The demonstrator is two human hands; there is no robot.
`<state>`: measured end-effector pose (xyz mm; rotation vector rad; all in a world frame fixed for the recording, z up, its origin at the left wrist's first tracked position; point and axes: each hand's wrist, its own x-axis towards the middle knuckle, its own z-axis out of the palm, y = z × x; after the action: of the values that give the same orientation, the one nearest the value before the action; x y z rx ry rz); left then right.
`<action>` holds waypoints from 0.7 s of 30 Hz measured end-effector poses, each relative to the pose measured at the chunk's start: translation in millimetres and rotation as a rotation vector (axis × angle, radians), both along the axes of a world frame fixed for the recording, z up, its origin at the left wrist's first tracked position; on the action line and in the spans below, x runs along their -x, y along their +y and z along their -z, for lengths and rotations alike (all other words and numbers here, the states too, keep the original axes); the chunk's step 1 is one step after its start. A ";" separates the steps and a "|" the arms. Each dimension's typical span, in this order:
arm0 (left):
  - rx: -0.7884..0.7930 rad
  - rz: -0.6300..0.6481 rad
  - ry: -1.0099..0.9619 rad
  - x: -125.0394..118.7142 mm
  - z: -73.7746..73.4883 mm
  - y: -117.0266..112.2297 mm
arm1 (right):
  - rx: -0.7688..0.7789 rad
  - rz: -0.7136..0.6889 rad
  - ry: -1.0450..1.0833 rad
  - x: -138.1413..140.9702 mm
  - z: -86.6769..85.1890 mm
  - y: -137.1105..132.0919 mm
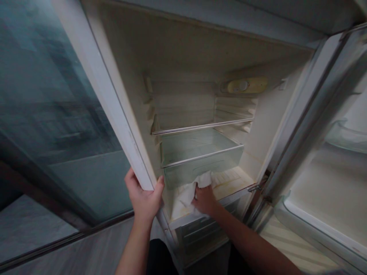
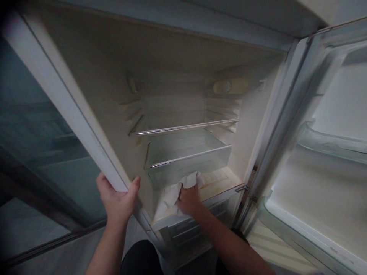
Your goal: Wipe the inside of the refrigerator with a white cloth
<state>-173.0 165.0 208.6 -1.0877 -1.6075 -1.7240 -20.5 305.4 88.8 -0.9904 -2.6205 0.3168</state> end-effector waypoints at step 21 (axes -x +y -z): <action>0.032 -0.043 0.030 4.5 3.8 -2.7 | 0.015 0.155 -0.078 -52.8 -1.7 23.3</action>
<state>-177.6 162.3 204.8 -1.0816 -1.6339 -1.6522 32.4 328.7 90.5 -1.2264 -2.5928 0.2661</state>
